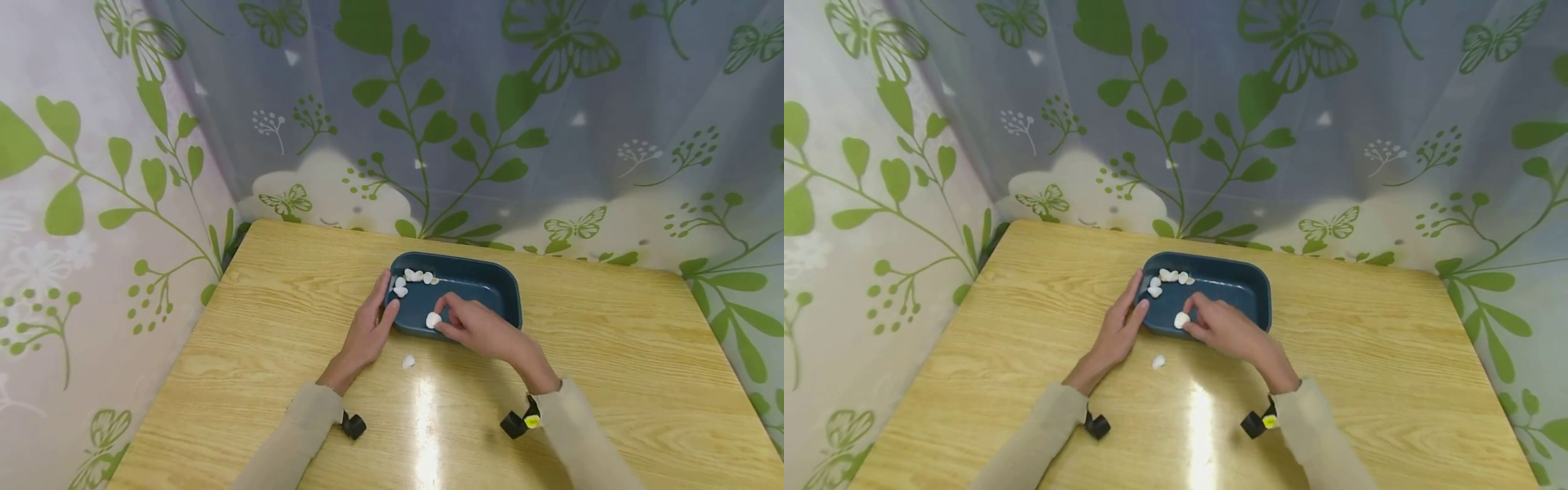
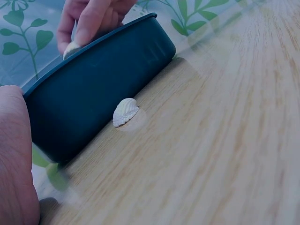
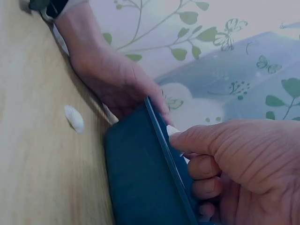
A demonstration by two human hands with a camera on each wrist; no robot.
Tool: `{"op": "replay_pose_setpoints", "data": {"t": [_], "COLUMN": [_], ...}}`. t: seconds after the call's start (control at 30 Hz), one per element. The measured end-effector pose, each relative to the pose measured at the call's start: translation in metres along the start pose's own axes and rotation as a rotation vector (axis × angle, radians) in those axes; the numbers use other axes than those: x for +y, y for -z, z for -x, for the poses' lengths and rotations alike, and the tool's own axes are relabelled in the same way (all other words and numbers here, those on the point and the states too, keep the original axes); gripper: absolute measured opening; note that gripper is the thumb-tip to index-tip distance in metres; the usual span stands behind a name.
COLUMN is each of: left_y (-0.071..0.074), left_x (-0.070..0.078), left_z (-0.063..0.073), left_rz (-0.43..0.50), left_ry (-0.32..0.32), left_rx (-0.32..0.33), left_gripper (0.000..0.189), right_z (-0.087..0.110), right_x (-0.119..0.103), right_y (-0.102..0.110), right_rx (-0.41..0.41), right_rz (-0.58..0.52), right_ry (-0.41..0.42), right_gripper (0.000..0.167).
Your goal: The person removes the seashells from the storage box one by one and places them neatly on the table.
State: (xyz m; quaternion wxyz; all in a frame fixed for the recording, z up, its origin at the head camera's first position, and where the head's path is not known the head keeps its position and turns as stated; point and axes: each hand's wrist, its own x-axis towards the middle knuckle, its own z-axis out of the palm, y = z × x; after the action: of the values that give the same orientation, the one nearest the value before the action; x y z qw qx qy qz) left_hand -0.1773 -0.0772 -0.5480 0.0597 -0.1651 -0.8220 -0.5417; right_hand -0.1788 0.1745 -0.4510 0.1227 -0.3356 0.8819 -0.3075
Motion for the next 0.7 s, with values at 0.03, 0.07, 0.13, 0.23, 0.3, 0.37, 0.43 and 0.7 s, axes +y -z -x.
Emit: {"op": "replay_pose_setpoints", "data": {"t": [0.03,0.07,0.13,0.23,0.3,0.37,0.43,0.7], "left_y": [0.000,0.000,0.000,0.000,0.000,0.000,0.000,-0.001], "left_x": [0.000,0.000,0.001,0.001,0.001,0.001,0.000,-0.001], "left_z": [0.000,0.000,0.000,0.000,0.000,0.000,0.000,-0.001], "left_rz": [0.000,0.000,0.001,0.004,0.005,0.009,0.010,0.006], "left_ry": [0.001,0.002,0.003,0.002,-0.002,-0.006,-0.010,-0.011], "left_rx": [0.000,-0.001,-0.001,0.001,0.002,0.005,0.008,0.015], "left_gripper": [0.064,0.064,0.064,0.064,0.064,0.064,0.064,0.063], "right_z": [0.003,0.005,0.011,0.019,0.025,0.031,0.035,0.042], "right_x": [-0.003,-0.005,-0.009,-0.014,-0.017,-0.019,-0.021,-0.015], "right_y": [-0.001,-0.003,-0.006,-0.011,-0.014,-0.016,-0.019,-0.045], "right_rx": [0.005,0.010,0.021,0.042,0.066,0.082,0.083,0.014], "right_rz": [0.002,0.005,0.018,0.037,0.053,0.055,0.052,0.007], "right_ry": [0.005,0.009,0.019,0.029,0.027,0.026,0.031,0.021], "right_gripper": [0.020,0.020,0.020,0.020,0.021,0.021,0.021,0.017]}}
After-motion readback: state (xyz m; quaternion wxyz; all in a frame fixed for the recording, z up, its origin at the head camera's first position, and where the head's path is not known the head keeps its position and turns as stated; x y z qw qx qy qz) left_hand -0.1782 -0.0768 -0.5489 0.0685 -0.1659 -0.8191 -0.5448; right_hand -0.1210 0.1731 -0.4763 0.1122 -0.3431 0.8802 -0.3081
